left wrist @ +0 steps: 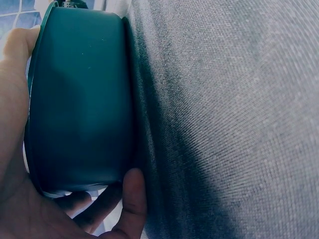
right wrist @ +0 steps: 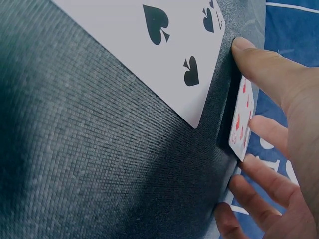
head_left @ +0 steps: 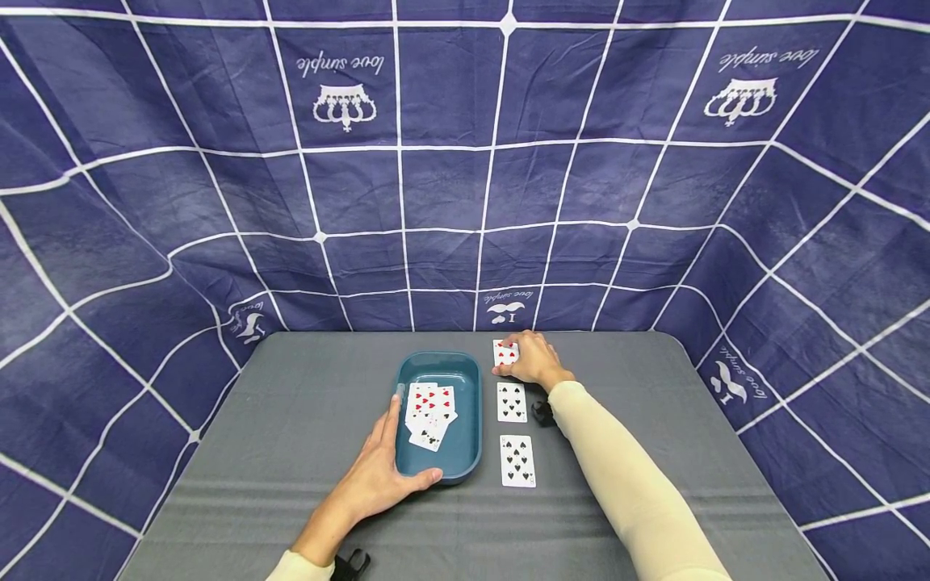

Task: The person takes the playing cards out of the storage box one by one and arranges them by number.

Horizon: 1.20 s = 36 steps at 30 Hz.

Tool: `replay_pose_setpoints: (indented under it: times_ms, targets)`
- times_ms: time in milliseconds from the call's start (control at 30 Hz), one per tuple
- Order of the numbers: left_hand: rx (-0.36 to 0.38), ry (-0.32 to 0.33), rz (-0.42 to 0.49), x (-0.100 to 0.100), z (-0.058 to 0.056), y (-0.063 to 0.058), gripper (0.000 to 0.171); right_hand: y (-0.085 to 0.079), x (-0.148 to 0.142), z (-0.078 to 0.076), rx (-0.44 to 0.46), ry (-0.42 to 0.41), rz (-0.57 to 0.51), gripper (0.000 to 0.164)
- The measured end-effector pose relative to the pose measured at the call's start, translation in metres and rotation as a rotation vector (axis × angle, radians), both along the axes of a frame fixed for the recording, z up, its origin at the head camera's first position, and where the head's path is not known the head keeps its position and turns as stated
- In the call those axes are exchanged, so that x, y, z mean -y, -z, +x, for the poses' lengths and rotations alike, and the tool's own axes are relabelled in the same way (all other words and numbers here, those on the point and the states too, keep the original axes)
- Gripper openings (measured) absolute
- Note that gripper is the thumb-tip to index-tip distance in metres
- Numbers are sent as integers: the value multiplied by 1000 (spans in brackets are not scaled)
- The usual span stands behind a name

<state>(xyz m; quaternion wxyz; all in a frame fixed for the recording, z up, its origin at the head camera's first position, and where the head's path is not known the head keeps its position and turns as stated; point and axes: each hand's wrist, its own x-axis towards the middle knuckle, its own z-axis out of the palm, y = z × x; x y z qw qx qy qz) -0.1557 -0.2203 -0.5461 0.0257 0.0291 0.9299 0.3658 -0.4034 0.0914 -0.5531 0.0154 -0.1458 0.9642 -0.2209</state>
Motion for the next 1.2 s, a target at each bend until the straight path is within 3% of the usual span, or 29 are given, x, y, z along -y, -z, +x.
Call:
replay_pose_setpoints:
  times_ms: [633,1200]
  targets:
    - [1,6,-7,-3,-1,2,154,0,-6,2,14,-7,8,79]
    - [12,-2,-9,0,-2,4,153,-20,1,12,-79,-49,-26,78]
